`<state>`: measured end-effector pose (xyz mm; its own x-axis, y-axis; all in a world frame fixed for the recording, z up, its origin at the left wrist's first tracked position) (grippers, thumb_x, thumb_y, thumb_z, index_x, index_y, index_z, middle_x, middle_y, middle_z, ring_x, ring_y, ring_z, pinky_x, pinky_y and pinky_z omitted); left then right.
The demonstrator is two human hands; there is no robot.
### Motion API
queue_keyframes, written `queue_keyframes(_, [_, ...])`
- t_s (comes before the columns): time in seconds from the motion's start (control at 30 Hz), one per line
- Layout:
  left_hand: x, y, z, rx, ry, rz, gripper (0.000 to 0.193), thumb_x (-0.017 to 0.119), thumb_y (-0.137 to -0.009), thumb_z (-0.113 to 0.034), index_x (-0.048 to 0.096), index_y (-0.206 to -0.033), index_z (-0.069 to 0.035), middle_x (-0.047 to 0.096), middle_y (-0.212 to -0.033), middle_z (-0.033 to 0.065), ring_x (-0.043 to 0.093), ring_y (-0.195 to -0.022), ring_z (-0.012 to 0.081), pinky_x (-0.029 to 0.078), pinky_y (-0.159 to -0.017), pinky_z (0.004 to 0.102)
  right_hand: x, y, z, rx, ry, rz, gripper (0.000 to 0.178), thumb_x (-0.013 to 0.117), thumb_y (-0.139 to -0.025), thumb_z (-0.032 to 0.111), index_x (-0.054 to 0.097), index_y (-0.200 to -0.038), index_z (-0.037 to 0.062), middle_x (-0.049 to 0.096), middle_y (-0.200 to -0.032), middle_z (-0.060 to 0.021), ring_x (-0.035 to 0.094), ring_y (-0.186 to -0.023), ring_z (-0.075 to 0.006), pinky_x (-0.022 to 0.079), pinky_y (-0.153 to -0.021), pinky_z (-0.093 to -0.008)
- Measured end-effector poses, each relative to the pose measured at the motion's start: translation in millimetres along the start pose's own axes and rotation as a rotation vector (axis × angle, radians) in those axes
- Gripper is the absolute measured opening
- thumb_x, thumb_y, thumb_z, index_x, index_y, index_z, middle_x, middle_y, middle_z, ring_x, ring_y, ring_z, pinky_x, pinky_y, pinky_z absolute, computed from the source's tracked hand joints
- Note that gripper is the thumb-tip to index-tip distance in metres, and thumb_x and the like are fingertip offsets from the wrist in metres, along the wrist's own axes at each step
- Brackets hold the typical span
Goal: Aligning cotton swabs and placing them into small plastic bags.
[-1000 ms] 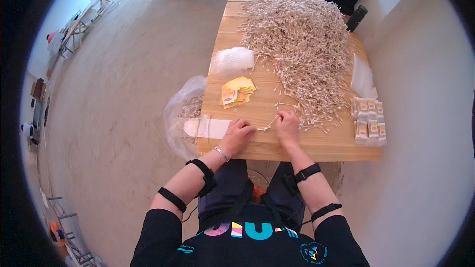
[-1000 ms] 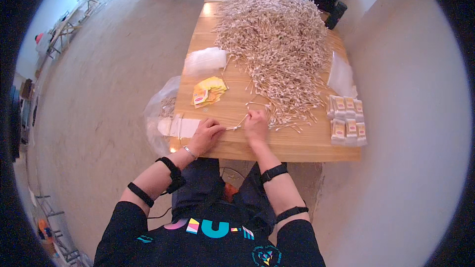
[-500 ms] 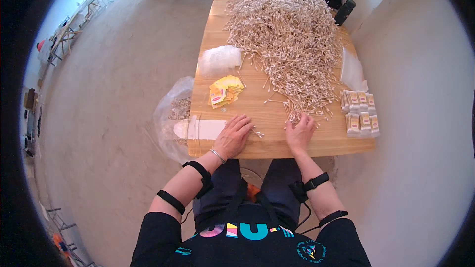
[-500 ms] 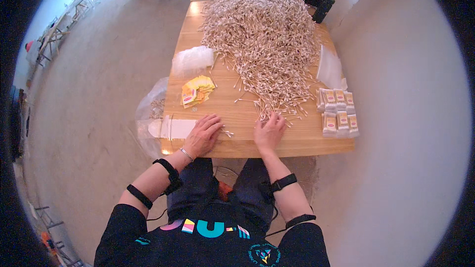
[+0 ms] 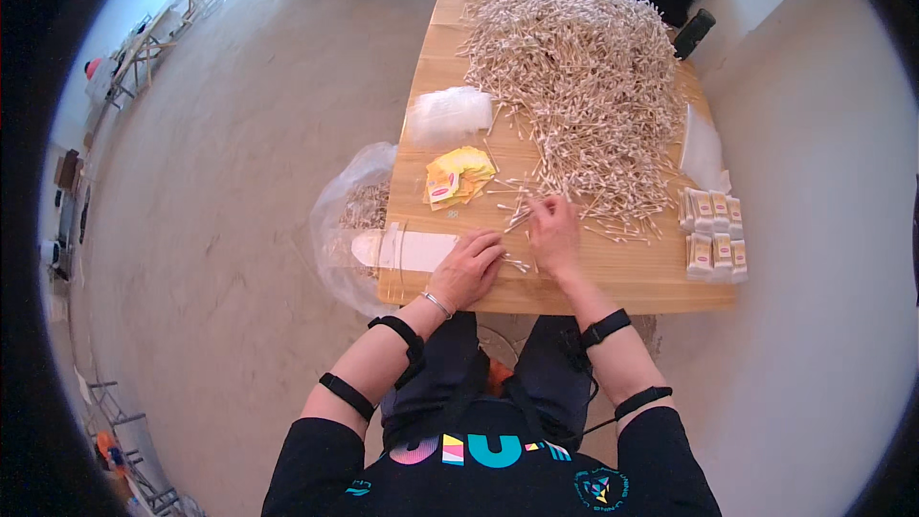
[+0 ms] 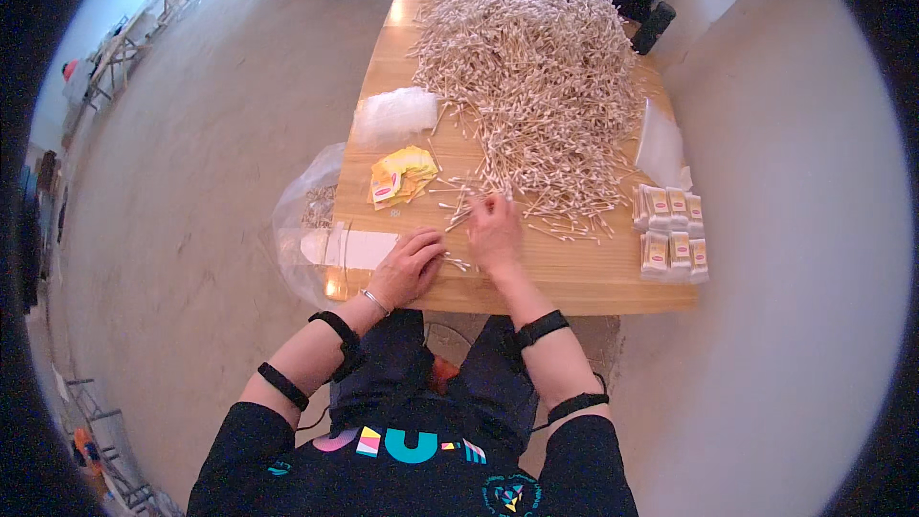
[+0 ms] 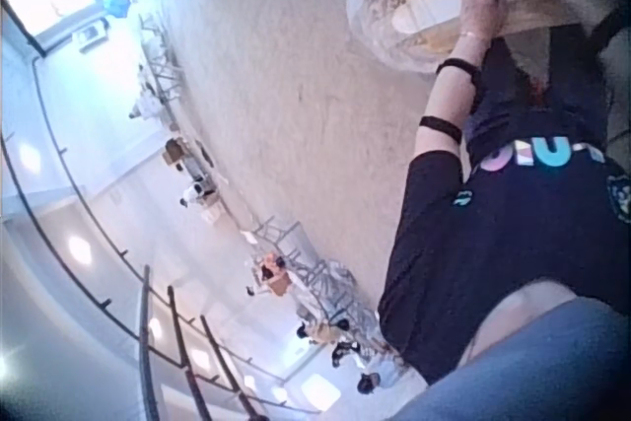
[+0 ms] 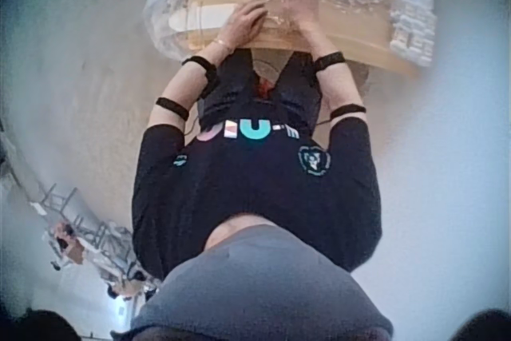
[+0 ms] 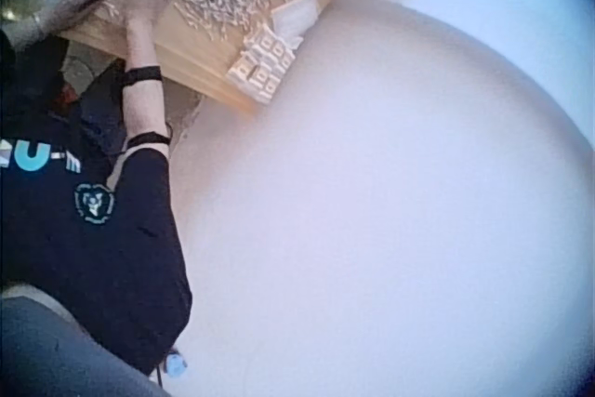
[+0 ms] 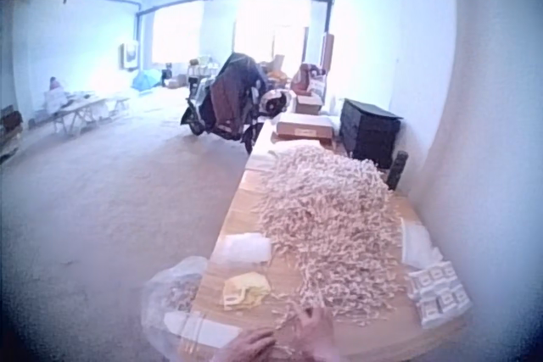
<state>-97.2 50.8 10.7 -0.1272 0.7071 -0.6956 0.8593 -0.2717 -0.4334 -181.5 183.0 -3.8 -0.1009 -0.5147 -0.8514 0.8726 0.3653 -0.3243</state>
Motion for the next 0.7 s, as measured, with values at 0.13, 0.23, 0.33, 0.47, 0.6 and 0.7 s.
queue_keyframes(0.13, [-1.6,1.8,1.7,-0.002,0.002,-0.006,0.018,0.061,-0.079,-0.007,0.058,-0.096,-0.001,0.055,-0.109,0.0141,0.050,-0.110,0.0306,0.041,-0.096,0.0386,-28.3,-3.7,-40.5,0.215,0.108,-0.078,0.029,0.063,-0.078,0.013,0.061,-0.107,0.0083,0.048,-0.100,-0.0119,0.046,-0.096,-0.0302,0.039,-0.087,-0.0419])
queue_keyframes(0.23, [-1.6,2.1,3.3,-0.011,0.003,-0.006,0.018,0.060,-0.079,-0.007,0.058,-0.095,-0.001,0.055,-0.108,0.0141,0.050,-0.110,0.0304,0.041,-0.097,0.0388,-43.9,0.6,-35.0,0.181,0.209,-0.214,0.024,0.064,-0.078,0.014,0.062,-0.101,0.0077,0.049,-0.100,-0.0119,0.047,-0.096,-0.0301,0.040,-0.085,-0.0414])
queue_keyframes(0.33, [-1.8,1.8,3.5,-0.013,0.018,-0.005,0.018,0.061,-0.078,-0.007,0.058,-0.095,-0.002,0.055,-0.109,0.0141,0.050,-0.110,0.0304,0.041,-0.097,0.0389,-42.0,14.5,-11.3,0.106,0.192,-0.148,0.017,0.064,-0.077,0.014,0.062,-0.092,0.0067,0.051,-0.095,-0.0120,0.049,-0.093,-0.0299,0.043,-0.080,-0.0407])
queue_keyframes(0.47, [0.7,4.5,8.2,-0.030,0.015,-0.035,0.018,0.061,-0.077,-0.007,0.058,-0.094,-0.001,0.055,-0.110,0.0140,0.050,-0.110,0.0307,0.041,-0.097,0.0389,-8.7,36.4,19.7,0.091,-0.016,0.085,0.008,0.063,-0.077,0.011,0.060,-0.082,0.0055,0.054,-0.086,-0.0123,0.054,-0.086,-0.0307,0.046,-0.074,-0.0413])
queue_keyframes(0.6, [2.1,5.0,10.3,-0.043,0.009,0.005,0.030,0.063,-0.076,-0.008,0.054,-0.105,-0.001,0.053,-0.115,0.0161,0.049,-0.112,0.0331,0.041,-0.098,0.0396,4.0,27.9,17.7,0.121,-0.061,0.050,0.006,0.063,-0.078,0.012,0.063,-0.080,0.0063,0.057,-0.087,-0.0116,0.057,-0.085,-0.0306,0.046,-0.074,-0.0396])
queue_keyframes(0.7, [-2.7,4.3,9.3,-0.096,-0.008,0.008,0.046,0.065,-0.076,-0.012,0.048,-0.117,-0.001,0.048,-0.122,0.0183,0.045,-0.117,0.0346,0.038,-0.101,0.0403,15.2,12.3,19.8,0.152,-0.133,0.069,0.007,0.061,-0.079,0.012,0.063,-0.080,0.0056,0.057,-0.084,-0.0117,0.057,-0.084,-0.0311,0.046,-0.074,-0.0395])
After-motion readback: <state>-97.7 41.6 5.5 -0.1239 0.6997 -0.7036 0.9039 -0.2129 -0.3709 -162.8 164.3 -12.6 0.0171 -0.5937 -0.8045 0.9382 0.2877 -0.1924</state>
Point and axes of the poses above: each hand's wrist, its own y-axis away from the middle knuckle, its own x-axis out of the palm, z = x × y, the point moved 7 cm from there along -y, towards the middle knuckle
